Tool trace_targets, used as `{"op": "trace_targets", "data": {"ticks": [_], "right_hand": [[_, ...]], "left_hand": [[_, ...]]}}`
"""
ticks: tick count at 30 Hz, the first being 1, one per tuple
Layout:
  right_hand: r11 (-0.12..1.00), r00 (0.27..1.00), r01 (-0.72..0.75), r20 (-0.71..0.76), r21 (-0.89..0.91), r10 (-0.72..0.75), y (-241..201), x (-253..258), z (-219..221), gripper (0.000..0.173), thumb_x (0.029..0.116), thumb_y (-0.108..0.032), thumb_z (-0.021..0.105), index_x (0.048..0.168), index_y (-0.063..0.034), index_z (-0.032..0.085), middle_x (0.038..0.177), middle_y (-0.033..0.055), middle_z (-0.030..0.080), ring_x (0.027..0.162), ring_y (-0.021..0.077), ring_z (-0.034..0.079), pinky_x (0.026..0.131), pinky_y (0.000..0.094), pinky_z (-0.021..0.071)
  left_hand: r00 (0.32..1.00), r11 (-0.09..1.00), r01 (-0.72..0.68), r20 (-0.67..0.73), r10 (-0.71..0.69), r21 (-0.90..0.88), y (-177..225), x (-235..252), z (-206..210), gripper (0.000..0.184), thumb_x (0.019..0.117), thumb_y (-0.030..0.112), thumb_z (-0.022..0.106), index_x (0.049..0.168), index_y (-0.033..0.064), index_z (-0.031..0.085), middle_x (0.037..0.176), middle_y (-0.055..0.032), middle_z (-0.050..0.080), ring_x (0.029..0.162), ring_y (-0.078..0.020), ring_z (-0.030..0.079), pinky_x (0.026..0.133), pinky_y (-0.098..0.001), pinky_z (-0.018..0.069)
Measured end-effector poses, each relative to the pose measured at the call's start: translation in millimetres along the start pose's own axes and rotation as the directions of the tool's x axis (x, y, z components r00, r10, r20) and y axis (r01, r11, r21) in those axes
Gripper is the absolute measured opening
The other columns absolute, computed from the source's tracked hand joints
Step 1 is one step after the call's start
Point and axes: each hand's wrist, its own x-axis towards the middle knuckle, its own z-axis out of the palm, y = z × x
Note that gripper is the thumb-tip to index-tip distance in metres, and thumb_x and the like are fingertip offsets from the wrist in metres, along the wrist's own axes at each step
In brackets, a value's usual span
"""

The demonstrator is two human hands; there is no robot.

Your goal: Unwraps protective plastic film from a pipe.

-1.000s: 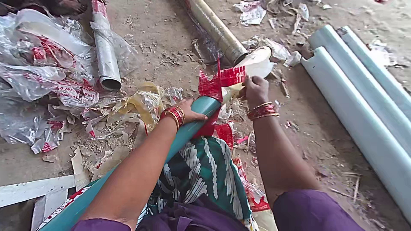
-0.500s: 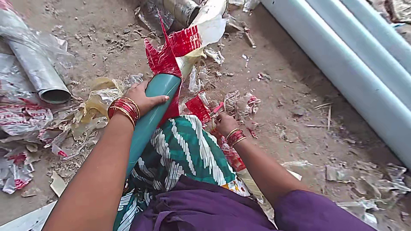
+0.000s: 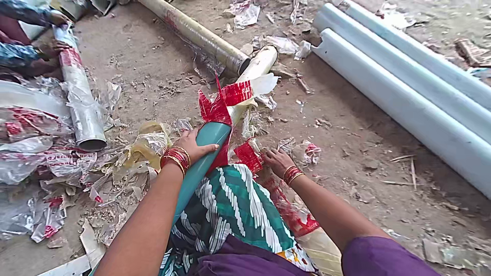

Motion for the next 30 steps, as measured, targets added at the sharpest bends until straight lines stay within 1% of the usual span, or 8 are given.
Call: {"op": "trace_targets", "data": {"ticks": [5, 9, 14, 17, 19, 22, 26, 30], "right_hand": [[0.989, 0.985, -0.145, -0.085, 0.038, 0.147, -5, -15, -24, 0.027, 0.0941, 0.005, 0.057, 0.118, 0.0091, 0.068, 0.118, 0.0307, 0.068, 0.119, 0.0481, 0.063, 0.103, 0.0612, 0.0457], [0.79, 0.854, -0.361, -0.165, 0.495, 0.494, -32, -16, -84, 0.027, 0.1055, -0.007, 0.046, 0.121, 0.0067, 0.062, 0.107, 0.0302, 0.069, 0.102, 0.0478, 0.068, 0.087, 0.0652, 0.0515], [0.11, 0.887, 0.106, -0.144, 0.988, 0.439, -75, 52, -131, 0.041, 0.1122, -0.037, 0.037, 0.116, -0.0049, 0.063, 0.062, -0.0087, 0.034, 0.047, 0.0009, 0.03, 0.045, 0.0187, 0.0283], [-0.377, 0.941, 0.029, 0.101, 0.926, 0.322, -103, 85, -166, 0.042, 0.11, -0.047, 0.038, 0.103, -0.0119, 0.061, 0.051, -0.0119, 0.025, 0.037, -0.0003, 0.022, 0.037, 0.017, 0.0221], [-0.503, 0.954, 0.001, 0.15, 0.864, 0.26, -109, 100, -175, 0.041, 0.1084, -0.052, 0.039, 0.09, -0.0165, 0.051, 0.048, -0.0104, 0.025, 0.036, 0.0016, 0.023, 0.036, 0.0182, 0.0235], [-0.374, 0.985, 0.088, -0.025, 0.923, 0.171, -112, 94, -166, 0.046, 0.1107, -0.051, 0.03, 0.1, -0.0143, 0.055, 0.049, -0.0105, 0.028, 0.037, 0.0004, 0.025, 0.038, 0.0167, 0.0259], [-0.15, 0.983, 0.181, -0.175, 0.972, 0.05, -111, 69, -143, 0.046, 0.112, -0.043, 0.025, 0.077, -0.0206, 0.044, 0.048, -0.0113, 0.032, 0.039, -0.0016, 0.027, 0.04, 0.0153, 0.0232], [-0.075, 0.881, 0.251, -0.195, 0.965, 0.432, -110, 39, -116, 0.047, 0.1131, -0.038, 0.026, 0.114, -0.0122, 0.066, 0.055, -0.0113, 0.033, 0.042, -0.0011, 0.026, 0.041, 0.016, 0.025]], "left_hand": [[0.999, 1.0, -0.01, -0.032, 0.01, -0.007, -1, -2, 4, 0.091, 0.0894, 0.053, 0.076, 0.158, 0.0064, 0.038, 0.155, -0.0252, 0.044, 0.137, -0.043, 0.049, 0.111, -0.0641, 0.0388], [0.997, 1.0, -0.031, -0.069, 0.032, 0.005, 0, -2, 6, 0.09, 0.0888, 0.056, 0.076, 0.155, 0.0046, 0.042, 0.155, -0.0253, 0.043, 0.139, -0.0434, 0.046, 0.113, -0.0625, 0.037], [0.958, 0.99, -0.144, -0.248, 0.141, 0.007, -5, -5, 5, 0.075, 0.0982, 0.057, 0.062, 0.148, 0.0008, 0.052, 0.151, -0.0249, 0.049, 0.142, -0.0437, 0.044, 0.118, -0.0602, 0.0318], [0.943, 0.976, -0.193, -0.293, 0.157, -0.1, -6, -6, 4, 0.059, 0.103, 0.044, 0.061, 0.142, -0.0001, 0.058, 0.14, -0.0232, 0.06, 0.134, -0.0398, 0.054, 0.115, -0.0573, 0.0367], [0.947, 0.952, -0.198, -0.297, 0.124, -0.233, -8, -4, 4, 0.052, 0.1042, 0.037, 0.062, 0.14, -0.0005, 0.059, 0.136, -0.021, 0.063, 0.129, -0.0353, 0.058, 0.113, -0.0529, 0.0405], [0.934, 0.89, -0.219, -0.349, 0.072, -0.401, -18, 4, 2, 0.053, 0.1011, 0.025, 0.067, 0.145, -0.0012, 0.053, 0.138, -0.0206, 0.062, 0.126, -0.0347, 0.06, 0.108, -0.0509, 0.0445], [0.877, 0.89, -0.321, -0.456, 0.151, -0.324, -21, 11, 1, 0.084, 0.0894, 0.019, 0.08, 0.157, -0.0012, 0.035, 0.153, -0.0214, 0.049, 0.128, -0.0354, 0.057, 0.101, -0.0481, 0.0497], [0.755, 0.9, -0.435, -0.543, 0.368, 0.006, 0, 6, 7, 0.11, 0.0794, 0.02, 0.088, 0.162, -0.0018, 0.019, 0.163, -0.0262, 0.03, 0.143, -0.0406, 0.043, 0.114, -0.053, 0.0388]]}}
